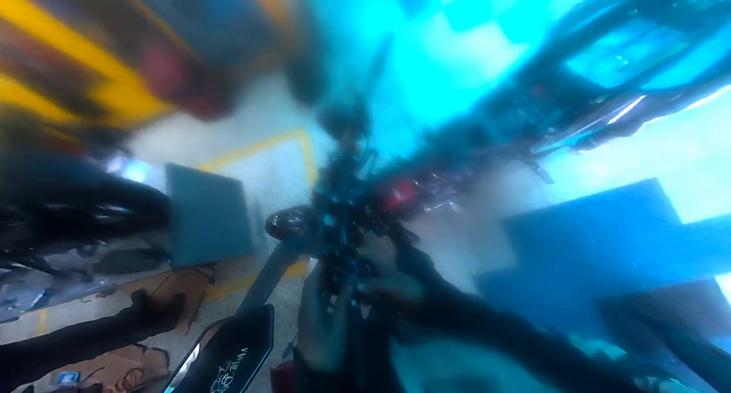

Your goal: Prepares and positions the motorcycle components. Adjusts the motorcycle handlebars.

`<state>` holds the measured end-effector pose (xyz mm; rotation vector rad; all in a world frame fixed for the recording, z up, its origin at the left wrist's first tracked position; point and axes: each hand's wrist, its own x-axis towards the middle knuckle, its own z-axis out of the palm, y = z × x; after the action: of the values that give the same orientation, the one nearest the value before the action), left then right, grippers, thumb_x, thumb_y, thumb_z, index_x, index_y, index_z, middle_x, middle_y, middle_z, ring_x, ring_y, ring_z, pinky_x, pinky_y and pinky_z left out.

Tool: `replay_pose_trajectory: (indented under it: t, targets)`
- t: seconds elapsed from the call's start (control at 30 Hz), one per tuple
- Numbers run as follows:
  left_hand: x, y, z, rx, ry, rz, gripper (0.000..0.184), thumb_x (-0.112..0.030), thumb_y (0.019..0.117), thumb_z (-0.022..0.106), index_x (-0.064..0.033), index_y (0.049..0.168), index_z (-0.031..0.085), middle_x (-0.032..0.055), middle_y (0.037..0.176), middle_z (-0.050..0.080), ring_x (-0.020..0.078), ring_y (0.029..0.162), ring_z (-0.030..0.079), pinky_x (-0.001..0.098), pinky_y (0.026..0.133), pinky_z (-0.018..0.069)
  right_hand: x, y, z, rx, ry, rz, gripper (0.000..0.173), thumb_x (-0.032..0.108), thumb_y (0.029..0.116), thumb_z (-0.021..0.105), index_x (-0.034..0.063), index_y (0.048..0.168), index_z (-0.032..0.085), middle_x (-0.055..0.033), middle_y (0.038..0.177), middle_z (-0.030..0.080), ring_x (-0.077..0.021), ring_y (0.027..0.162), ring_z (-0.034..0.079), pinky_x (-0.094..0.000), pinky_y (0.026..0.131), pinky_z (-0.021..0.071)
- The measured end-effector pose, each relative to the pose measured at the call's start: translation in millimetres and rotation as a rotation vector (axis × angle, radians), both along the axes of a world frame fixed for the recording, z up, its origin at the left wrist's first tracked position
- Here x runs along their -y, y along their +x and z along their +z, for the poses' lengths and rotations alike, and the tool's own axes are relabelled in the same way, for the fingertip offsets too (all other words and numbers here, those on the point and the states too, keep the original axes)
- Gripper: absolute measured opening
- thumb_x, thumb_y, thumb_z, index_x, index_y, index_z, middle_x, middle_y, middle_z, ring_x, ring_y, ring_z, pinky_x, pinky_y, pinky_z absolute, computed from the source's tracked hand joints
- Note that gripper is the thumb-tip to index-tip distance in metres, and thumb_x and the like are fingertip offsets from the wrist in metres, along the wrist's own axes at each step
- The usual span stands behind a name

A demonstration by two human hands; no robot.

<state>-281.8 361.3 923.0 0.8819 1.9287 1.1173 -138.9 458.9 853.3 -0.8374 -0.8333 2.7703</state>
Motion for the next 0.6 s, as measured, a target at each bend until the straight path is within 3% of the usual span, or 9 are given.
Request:
replay_pose_trajectory:
  t: [0.1,0.23,0.37,0.47,0.6]
  targets:
    - [2,-3,2,-0.032,-0.012,-0.048,0.061,-0.02,0.0911,0.073,0.0011,0.144,0.051,0.0159,0.135,0.061,0.0214,0.118,0.066,0.0349,0.099,0.0595,-2,0,6,-0.045,-0.095,0.007,0.074,0.026,0.0923,0.068,0.0143,0.154,0.029,-0.0106,0.128,0.062,-0.0226,0.11,0.067,-0.0434,0.095,0.0583]
    - [-2,-1,6,-0.155,-0.037,-0.048,0.064,-0.023,0.0858,0.078,-0.0004,0.141,0.054,0.0135,0.131,0.064,0.02,0.116,0.067,0.0361,0.099,0.0596,-8,-8,2,-0.018,-0.144,0.017,0.053,0.037,0.1028,0.058,0.0124,0.146,0.041,-0.0084,0.118,0.066,-0.0197,0.103,0.068,-0.0406,0.091,0.0585]
    - [-3,6,10,-0.299,-0.077,-0.051,0.08,-0.022,0.0797,0.082,0.0022,0.147,0.046,0.0163,0.134,0.062,0.0199,0.118,0.066,0.0372,0.1,0.0578,-14,-18,12,0.074,-0.083,0.024,0.055,0.031,0.0977,0.07,0.0061,0.141,0.046,-0.0112,0.113,0.069,-0.0194,0.097,0.071,-0.0366,0.086,0.0608]
    - [-8,14,13,-0.372,-0.065,-0.024,0.077,-0.021,0.0773,0.083,0.0093,0.14,0.049,0.0187,0.13,0.064,0.0216,0.116,0.067,0.0397,0.096,0.0598,-16,-21,12,0.122,-0.066,0.043,0.065,0.03,0.089,0.08,0.0076,0.14,0.048,-0.0128,0.119,0.069,-0.0243,0.101,0.072,-0.0412,0.086,0.062]
    - [-9,25,13,-0.434,-0.083,0.033,0.077,-0.023,0.0745,0.083,0.0125,0.135,0.049,0.0203,0.125,0.063,0.0224,0.114,0.064,0.0392,0.097,0.0559,-10,-22,8,0.125,-0.055,0.065,0.08,0.039,0.0824,0.085,0.0087,0.144,0.044,-0.0101,0.121,0.067,-0.0204,0.104,0.07,-0.0386,0.085,0.0614]
